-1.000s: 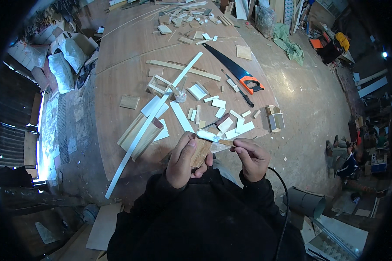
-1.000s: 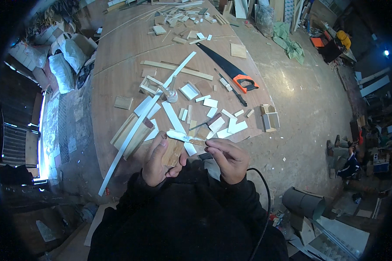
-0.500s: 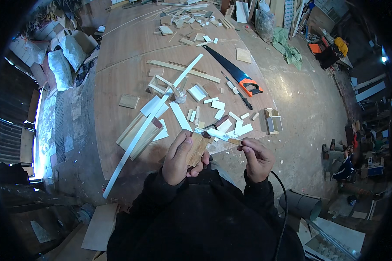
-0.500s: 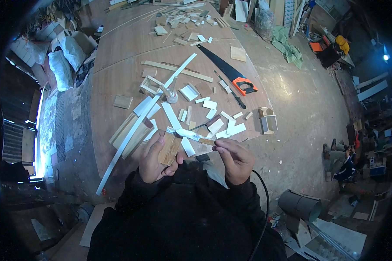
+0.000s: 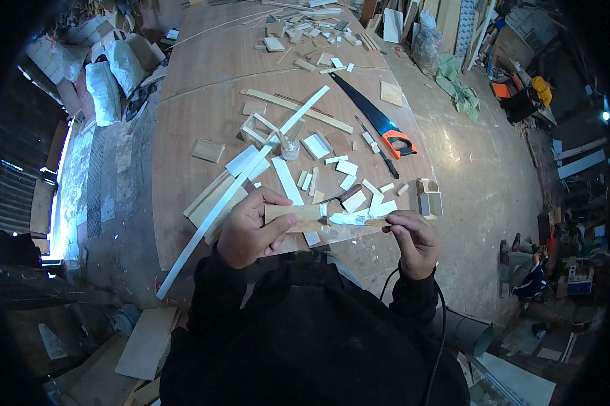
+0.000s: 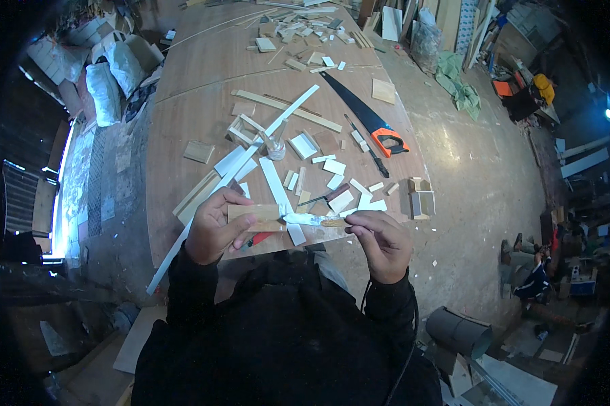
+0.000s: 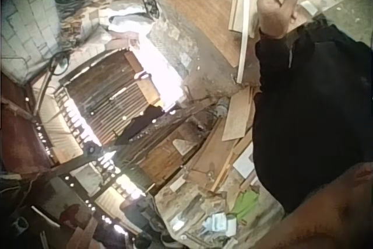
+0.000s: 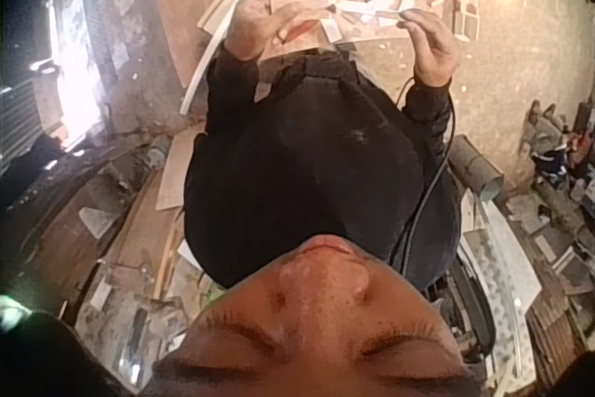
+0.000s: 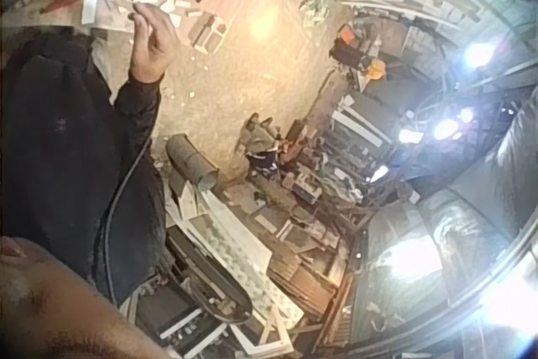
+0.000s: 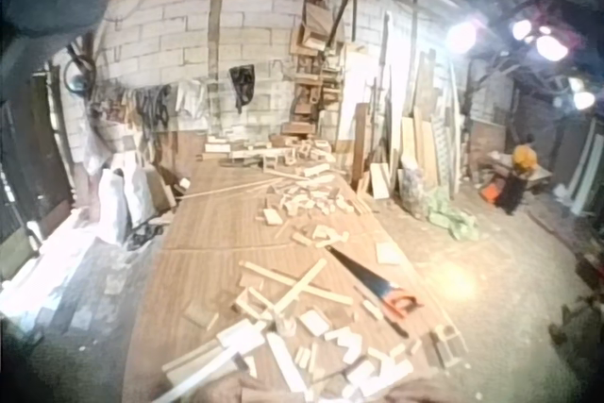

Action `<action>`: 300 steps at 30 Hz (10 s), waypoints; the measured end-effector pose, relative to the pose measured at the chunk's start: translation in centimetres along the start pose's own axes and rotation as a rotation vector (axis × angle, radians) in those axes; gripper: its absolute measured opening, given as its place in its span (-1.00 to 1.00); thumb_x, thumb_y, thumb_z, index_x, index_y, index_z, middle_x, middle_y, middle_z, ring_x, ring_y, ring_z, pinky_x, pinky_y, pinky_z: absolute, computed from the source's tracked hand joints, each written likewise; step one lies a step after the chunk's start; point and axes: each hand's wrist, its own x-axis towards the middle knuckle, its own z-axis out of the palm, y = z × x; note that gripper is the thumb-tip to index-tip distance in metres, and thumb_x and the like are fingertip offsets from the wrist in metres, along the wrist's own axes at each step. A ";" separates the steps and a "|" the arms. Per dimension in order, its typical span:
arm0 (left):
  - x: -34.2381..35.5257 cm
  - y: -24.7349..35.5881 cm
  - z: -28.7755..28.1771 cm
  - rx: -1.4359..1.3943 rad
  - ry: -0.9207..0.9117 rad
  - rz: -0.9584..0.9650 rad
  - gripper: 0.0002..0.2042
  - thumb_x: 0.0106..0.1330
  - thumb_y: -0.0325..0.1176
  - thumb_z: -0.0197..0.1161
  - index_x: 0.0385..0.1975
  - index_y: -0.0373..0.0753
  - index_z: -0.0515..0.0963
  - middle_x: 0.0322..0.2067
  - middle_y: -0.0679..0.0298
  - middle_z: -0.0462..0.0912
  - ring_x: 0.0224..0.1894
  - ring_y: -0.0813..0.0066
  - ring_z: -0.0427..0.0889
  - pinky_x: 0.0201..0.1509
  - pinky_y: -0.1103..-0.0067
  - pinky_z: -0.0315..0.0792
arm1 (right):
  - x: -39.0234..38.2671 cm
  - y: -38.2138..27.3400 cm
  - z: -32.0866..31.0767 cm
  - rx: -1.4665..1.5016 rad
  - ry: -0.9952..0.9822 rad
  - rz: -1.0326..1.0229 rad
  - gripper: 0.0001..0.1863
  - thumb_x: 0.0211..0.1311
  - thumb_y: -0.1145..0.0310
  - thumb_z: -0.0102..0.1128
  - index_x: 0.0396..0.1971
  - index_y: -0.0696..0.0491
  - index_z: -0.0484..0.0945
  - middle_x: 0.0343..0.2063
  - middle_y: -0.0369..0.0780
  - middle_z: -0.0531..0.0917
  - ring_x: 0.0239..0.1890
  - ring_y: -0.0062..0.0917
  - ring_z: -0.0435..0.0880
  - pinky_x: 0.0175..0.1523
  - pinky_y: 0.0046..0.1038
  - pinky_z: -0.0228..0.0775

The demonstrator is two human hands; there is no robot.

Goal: The person trims small wooden pieces with a utility knife, applies glue onto the pieces using a wooden stick, and fits them onto a wooden box by hand.

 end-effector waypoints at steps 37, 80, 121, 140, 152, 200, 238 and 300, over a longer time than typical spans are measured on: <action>4.6 1.4 5.8 0.440 0.371 0.283 -0.88 0.42 -0.36 0.13 -0.22 -0.28 0.44 -0.53 0.43 0.40 -0.57 0.83 0.38 -0.51 0.78 0.27 | 11.8 3.3 -6.1 -0.040 -0.403 -0.244 -0.81 0.06 0.68 0.22 -0.29 0.22 0.68 -0.36 -0.08 0.72 -0.32 -0.41 0.71 -0.21 -0.51 0.52; 9.4 -8.0 13.2 -0.664 0.817 0.327 -0.61 0.36 -0.51 0.14 0.16 -0.33 0.28 0.04 0.13 0.45 0.12 0.31 0.51 0.22 0.39 0.46 | 12.2 14.4 -4.0 1.061 -0.448 0.861 -0.70 0.39 0.44 0.07 0.05 0.24 0.48 -0.30 -0.23 0.64 -0.33 -0.59 0.62 -0.14 -0.55 0.51; 10.4 -5.7 16.4 -0.202 1.008 0.352 -0.74 0.38 -0.34 0.24 -0.11 -0.43 0.57 -0.26 0.25 0.68 -0.20 0.66 0.60 -0.10 0.68 0.46 | 14.7 10.0 -3.6 0.691 -0.577 0.525 -0.81 0.37 0.43 0.11 -0.13 0.22 0.53 -0.36 -0.21 0.66 -0.34 -0.61 0.60 -0.15 -0.60 0.43; 9.7 -6.0 15.5 -0.276 1.030 0.335 -0.78 0.41 -0.37 0.19 -0.15 -0.44 0.56 -0.29 0.20 0.67 -0.26 0.65 0.62 -0.11 0.65 0.52 | 15.1 9.4 -4.0 0.156 -0.601 -0.034 -0.83 0.32 0.47 0.12 -0.24 0.25 0.61 -0.45 -0.19 0.62 -0.41 -0.59 0.53 -0.27 -0.57 0.33; 8.8 -4.7 14.8 -0.317 1.033 0.435 -0.71 0.45 -0.33 0.13 -0.07 -0.49 0.50 -0.24 0.12 0.65 -0.18 0.51 0.65 -0.01 0.57 0.57 | 14.7 9.9 -5.8 0.030 -0.737 0.005 -0.84 0.26 0.48 0.13 -0.27 0.24 0.63 -0.52 -0.23 0.61 -0.51 -0.61 0.48 -0.36 -0.58 0.28; 8.6 -5.0 14.2 -0.240 1.013 0.378 -0.70 0.44 -0.31 0.14 -0.07 -0.48 0.51 -0.28 0.11 0.68 -0.26 0.51 0.70 -0.11 0.62 0.58 | 16.4 10.4 -4.8 -0.050 -0.642 -0.116 -0.87 0.12 0.52 0.20 -0.35 0.25 0.62 -0.62 -0.27 0.44 -0.58 -0.66 0.36 -0.43 -0.58 0.18; 7.8 -5.4 14.3 -0.180 0.991 0.375 -0.69 0.45 -0.31 0.12 -0.06 -0.50 0.50 -0.26 0.10 0.68 -0.19 0.49 0.69 -0.03 0.56 0.60 | 16.1 10.6 -4.9 -0.032 -0.730 -0.202 -0.84 0.10 0.51 0.20 -0.34 0.25 0.64 -0.66 -0.28 0.39 -0.60 -0.66 0.31 -0.46 -0.57 0.14; -10.7 -17.5 7.7 -0.244 1.468 0.169 -0.79 0.37 -0.35 0.22 -0.18 -0.39 0.58 -0.33 0.29 0.64 -0.33 0.61 0.57 -0.18 0.62 0.42 | 19.2 24.6 9.1 -0.690 -0.359 -0.131 -0.75 0.12 0.18 0.27 -0.44 0.08 0.71 -0.53 -0.07 0.68 -0.42 -0.25 0.72 -0.30 -0.32 0.53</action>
